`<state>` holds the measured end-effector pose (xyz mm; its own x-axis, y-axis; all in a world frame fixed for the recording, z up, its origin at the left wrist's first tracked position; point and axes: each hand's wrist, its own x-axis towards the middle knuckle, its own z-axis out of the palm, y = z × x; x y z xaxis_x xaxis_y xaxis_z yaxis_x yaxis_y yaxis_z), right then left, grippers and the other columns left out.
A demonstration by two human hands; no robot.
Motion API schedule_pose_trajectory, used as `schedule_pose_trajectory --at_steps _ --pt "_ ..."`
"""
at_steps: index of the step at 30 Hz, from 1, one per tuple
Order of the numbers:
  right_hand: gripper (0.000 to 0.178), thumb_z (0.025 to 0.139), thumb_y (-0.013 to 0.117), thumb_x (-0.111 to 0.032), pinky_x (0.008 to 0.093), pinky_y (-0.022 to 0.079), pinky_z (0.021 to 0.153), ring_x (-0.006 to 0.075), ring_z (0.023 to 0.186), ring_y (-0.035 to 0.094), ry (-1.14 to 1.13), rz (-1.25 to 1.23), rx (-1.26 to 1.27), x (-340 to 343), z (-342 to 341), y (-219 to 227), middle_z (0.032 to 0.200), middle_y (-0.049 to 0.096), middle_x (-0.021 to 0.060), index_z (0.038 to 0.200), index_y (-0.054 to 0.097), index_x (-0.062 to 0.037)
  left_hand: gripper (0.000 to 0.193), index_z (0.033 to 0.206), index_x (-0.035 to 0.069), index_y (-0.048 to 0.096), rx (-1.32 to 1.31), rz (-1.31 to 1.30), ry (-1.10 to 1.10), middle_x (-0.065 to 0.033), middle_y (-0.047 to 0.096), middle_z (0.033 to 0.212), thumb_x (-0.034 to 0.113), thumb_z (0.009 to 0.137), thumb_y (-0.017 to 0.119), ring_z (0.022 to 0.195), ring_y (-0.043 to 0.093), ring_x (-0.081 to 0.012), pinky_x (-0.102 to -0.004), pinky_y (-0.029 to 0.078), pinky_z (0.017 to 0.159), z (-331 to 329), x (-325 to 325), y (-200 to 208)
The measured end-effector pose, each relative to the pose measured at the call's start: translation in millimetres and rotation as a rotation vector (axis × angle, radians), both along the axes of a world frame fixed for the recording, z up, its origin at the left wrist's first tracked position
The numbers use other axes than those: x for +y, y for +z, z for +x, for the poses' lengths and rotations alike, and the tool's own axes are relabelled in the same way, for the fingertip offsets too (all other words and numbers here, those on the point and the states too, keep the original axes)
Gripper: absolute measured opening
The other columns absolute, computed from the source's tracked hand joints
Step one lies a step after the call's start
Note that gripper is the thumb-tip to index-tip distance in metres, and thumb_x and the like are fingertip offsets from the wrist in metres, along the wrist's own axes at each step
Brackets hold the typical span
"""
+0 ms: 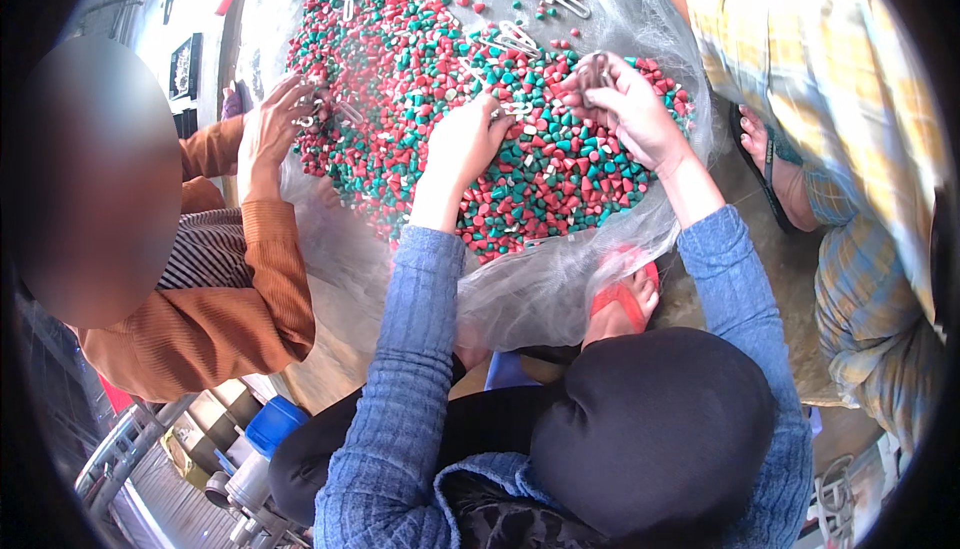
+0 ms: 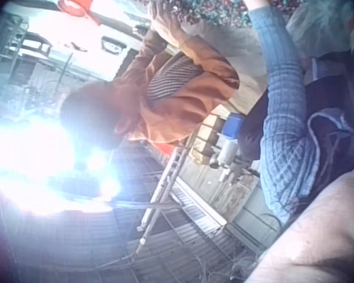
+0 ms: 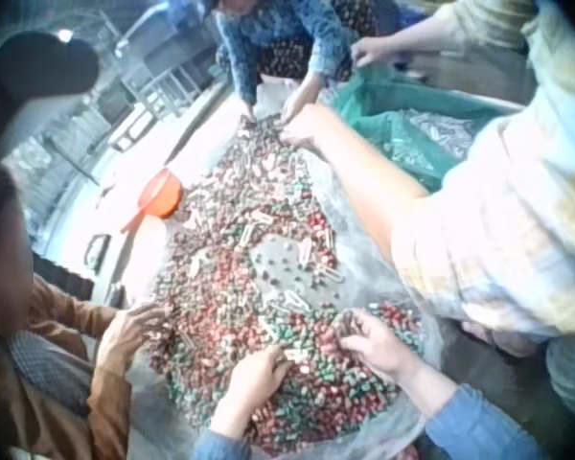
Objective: The person sorts small red, green, and white components from a large pile into a separate container with both hands while squatting on the floor alongside other workers.
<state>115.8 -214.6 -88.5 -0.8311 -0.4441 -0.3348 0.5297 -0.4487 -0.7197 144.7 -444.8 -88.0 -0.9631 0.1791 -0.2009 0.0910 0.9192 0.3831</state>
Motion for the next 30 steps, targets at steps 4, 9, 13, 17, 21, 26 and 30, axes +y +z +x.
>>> schedule_pose_trajectory --at_steps 4,9,13,17,21,26,30 --pt "0.017 0.087 0.058 -0.014 0.0212 0.046 0.069 0.0066 0.075 0.056 0.076 0.39 0.209 -1.5 -12.5 0.7 0.086 0.06 0.0022 0.101 0.057 -0.0034 0.023 0.101 0.012 0.056 -0.083 0.004 0.113 -0.0105 0.064 0.084 0.022 0.081 0.063 0.077 0.062 -0.0271 -0.0377 0.049 0.067 -0.2 9.0 9.2" --pt "0.03 0.079 0.066 -0.019 0.0288 0.05 0.074 0.0157 0.082 0.065 0.204 0.912 0.644 -37.8 -3.0 -28.6 0.092 0.067 0.009 0.107 0.063 -0.0102 0.022 0.103 0.013 0.059 0.209 0.087 0.188 -0.0107 0.06 0.071 0.018 0.082 0.062 0.064 0.06 -0.0238 -0.0346 0.045 0.058 5.1 10.6 -13.8" --pt "0.028 0.078 0.064 -0.025 0.0378 0.052 0.073 0.0266 0.08 0.066 0.35 1.173 0.657 -50.1 -8.5 -14.5 0.087 0.067 0.0099 0.104 0.063 -0.0152 0.017 0.099 0.011 0.061 0.238 0.021 0.101 -0.0115 0.058 0.069 0.019 0.084 0.06 0.063 0.058 -0.0227 -0.0338 0.045 0.057 -5.1 4.6 -9.1" --pt "0.027 0.079 0.068 -0.032 0.0333 0.049 0.063 0.0182 0.07 0.064 0.23 0.866 0.542 -35.2 -8.5 -7.7 0.071 0.064 0.0079 0.097 0.065 -0.0117 0.018 0.09 0.006 0.062 -0.067 0.305 0.146 -0.0091 0.057 0.069 0.023 0.088 0.057 0.062 0.055 -0.0173 -0.0307 0.044 0.059 -1.8 4.9 9.2" --pt "0.019 0.084 0.065 -0.025 0.0236 0.041 0.056 0.0085 0.057 0.047 0.09 0.378 0.326 -28.0 0.8 -13.6 0.072 0.059 -0.0029 0.087 0.064 -0.0066 0.02 0.096 0.003 0.061 -0.292 0.755 0.423 -0.0048 0.062 0.08 0.022 0.089 0.058 0.073 0.057 -0.0153 -0.0289 0.044 0.067 4.7 19.2 32.1" --pt "0.009 0.088 0.051 -0.015 0.0311 0.052 0.071 0.0138 0.078 0.061 -0.256 -0.296 -0.349 -27.7 17.7 -11.8 0.085 0.061 0.0045 0.091 0.054 -0.0077 0.032 0.122 0.006 0.052 -0.078 0.732 0.369 -0.0145 0.053 0.118 0.016 0.093 0.045 0.109 0.05 -0.0218 -0.0326 0.039 0.093 -4.2 43.8 50.6" --pt "0.01 0.089 0.043 -0.014 0.0426 0.052 0.079 0.0207 0.088 0.061 -0.37 -0.424 -0.522 -26.8 23.8 -16.8 0.092 0.06 0.0099 0.095 0.05 -0.0091 0.031 0.119 0.008 0.057 0.147 0.634 -0.09 -0.0154 0.05 0.114 0.02 0.09 0.051 0.107 0.049 -0.0275 -0.0355 0.039 0.094 0.5 82.7 39.4"
